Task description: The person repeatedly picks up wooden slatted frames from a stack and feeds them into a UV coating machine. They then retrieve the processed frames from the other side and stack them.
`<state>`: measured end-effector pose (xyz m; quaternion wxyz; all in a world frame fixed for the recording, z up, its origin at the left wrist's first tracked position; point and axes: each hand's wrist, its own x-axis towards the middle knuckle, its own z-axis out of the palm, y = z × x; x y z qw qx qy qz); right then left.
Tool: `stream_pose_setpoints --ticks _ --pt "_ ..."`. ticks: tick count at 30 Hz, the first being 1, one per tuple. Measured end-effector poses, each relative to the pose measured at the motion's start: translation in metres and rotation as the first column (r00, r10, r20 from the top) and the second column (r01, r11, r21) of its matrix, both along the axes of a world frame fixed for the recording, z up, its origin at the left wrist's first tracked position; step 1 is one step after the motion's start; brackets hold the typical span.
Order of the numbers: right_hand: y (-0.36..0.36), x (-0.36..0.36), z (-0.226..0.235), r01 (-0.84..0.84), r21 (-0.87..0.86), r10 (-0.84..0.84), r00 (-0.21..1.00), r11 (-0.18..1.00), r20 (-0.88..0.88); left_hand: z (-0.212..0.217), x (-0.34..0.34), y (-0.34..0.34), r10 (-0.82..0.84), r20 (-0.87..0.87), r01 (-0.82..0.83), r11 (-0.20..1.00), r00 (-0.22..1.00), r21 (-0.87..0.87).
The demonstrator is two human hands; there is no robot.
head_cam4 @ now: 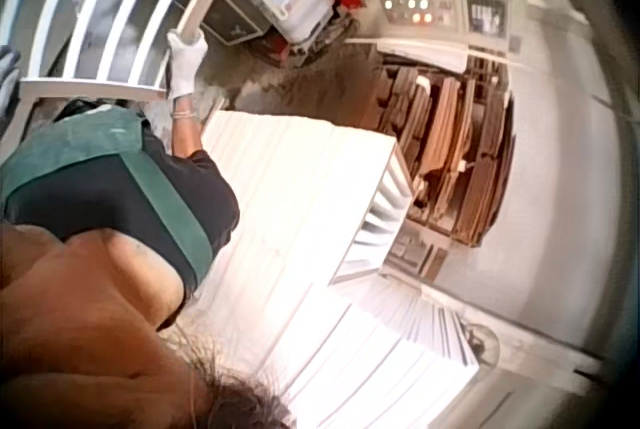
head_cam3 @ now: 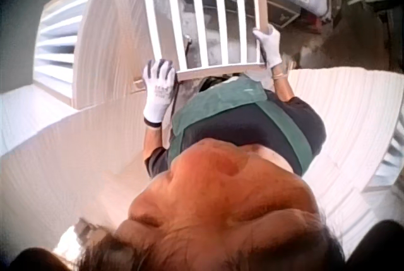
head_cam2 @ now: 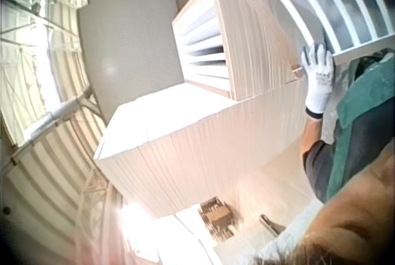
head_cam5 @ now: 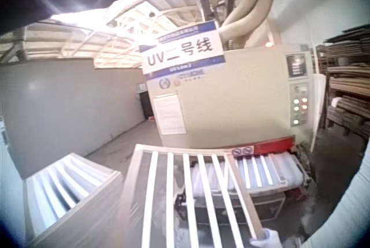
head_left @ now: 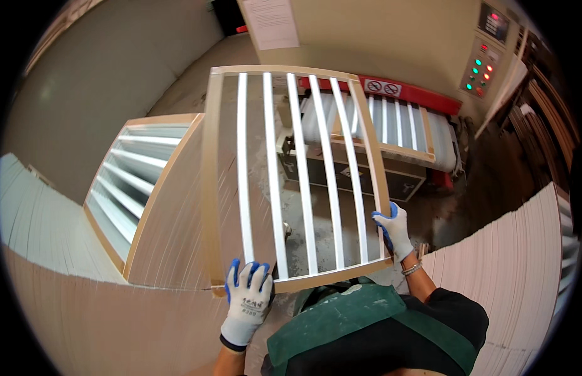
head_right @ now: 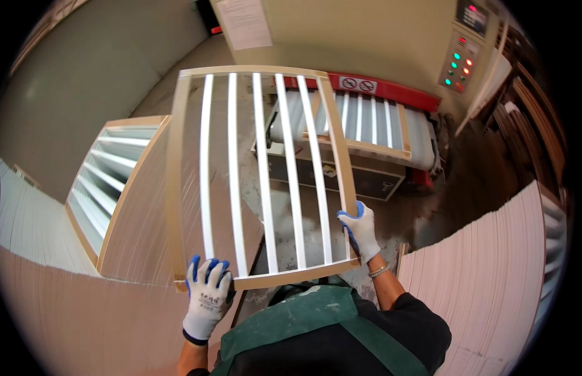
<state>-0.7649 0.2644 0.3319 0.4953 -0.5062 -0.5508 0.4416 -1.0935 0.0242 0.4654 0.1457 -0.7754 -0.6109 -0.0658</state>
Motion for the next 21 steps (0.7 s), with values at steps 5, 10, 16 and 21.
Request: stream_pose_setpoints --ticks 5,10,16,21 --pt "-0.044 0.059 -0.020 0.224 -0.050 -0.219 0.972 0.973 0.082 -0.048 0.006 0.048 -0.176 0.043 0.179 0.979 0.984 -0.096" --pt "-0.078 0.098 -0.047 0.372 -0.114 -0.321 0.893 0.921 0.314 -0.092 0.017 0.073 -0.301 0.034 0.300 0.921 0.953 -0.250" --pt "-0.100 0.110 -0.056 0.463 -0.221 -0.371 0.858 0.858 0.356 -0.120 0.028 0.088 -0.354 0.071 0.356 0.871 0.933 -0.338" --pt "-0.093 0.117 -0.060 0.443 -0.339 -0.341 0.884 0.830 0.321 -0.136 0.034 0.100 -0.373 0.064 0.369 0.849 0.926 -0.379"
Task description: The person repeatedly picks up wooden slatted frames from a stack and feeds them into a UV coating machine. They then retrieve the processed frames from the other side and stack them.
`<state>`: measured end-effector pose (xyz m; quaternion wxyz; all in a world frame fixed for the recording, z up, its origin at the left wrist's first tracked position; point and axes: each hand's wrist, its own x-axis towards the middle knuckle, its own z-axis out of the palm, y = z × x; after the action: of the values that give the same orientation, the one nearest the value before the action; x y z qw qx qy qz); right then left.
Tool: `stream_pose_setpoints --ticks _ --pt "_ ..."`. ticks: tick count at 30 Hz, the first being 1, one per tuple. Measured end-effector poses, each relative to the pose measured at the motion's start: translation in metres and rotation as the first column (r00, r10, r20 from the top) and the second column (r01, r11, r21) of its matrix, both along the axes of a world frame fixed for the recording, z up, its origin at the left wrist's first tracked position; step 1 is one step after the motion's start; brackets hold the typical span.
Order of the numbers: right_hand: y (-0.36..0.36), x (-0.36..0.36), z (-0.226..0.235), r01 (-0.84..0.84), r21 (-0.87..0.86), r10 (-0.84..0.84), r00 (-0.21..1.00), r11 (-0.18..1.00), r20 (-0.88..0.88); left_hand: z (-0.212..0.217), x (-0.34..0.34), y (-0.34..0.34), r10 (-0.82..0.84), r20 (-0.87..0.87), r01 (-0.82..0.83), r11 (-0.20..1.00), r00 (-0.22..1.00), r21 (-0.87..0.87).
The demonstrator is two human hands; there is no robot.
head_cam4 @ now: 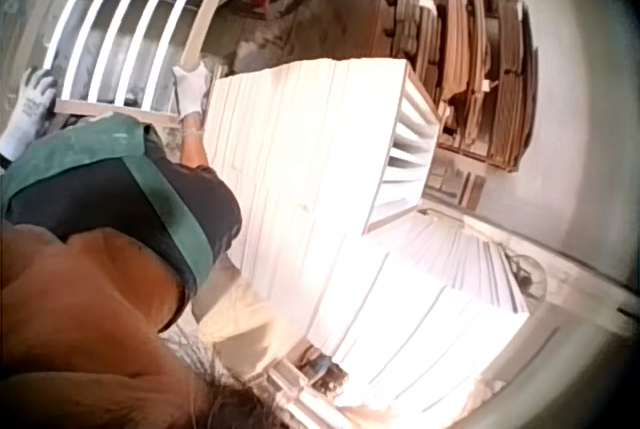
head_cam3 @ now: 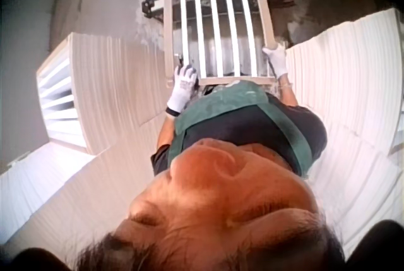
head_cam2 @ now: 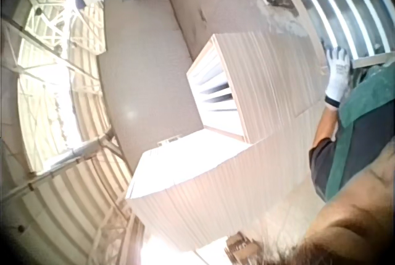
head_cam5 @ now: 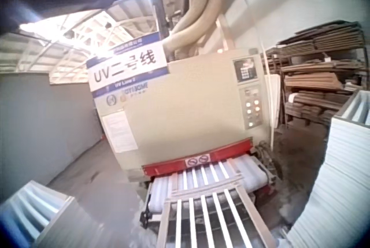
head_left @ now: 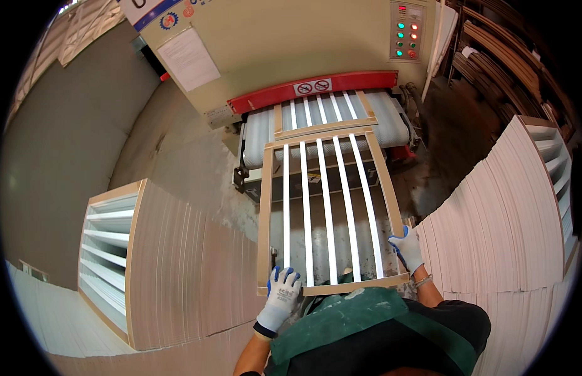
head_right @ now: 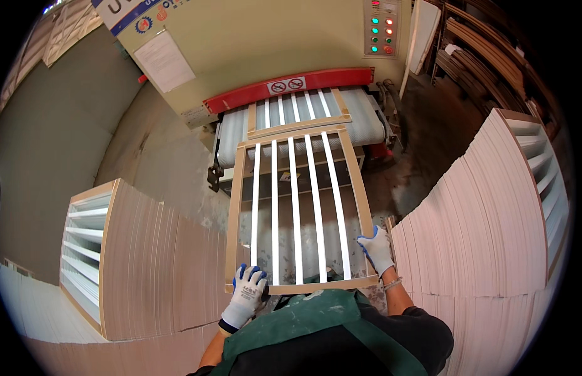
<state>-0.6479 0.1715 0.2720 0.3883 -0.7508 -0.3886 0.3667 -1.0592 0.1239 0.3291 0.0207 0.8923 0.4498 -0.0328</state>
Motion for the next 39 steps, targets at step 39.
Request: stream_pose_setpoints --ticks 39 --pt "0.122 0.036 -0.023 -0.349 -0.097 0.335 0.733 0.932 0.592 -0.005 0.043 0.132 0.269 0.167 -0.294 0.944 0.949 0.148"
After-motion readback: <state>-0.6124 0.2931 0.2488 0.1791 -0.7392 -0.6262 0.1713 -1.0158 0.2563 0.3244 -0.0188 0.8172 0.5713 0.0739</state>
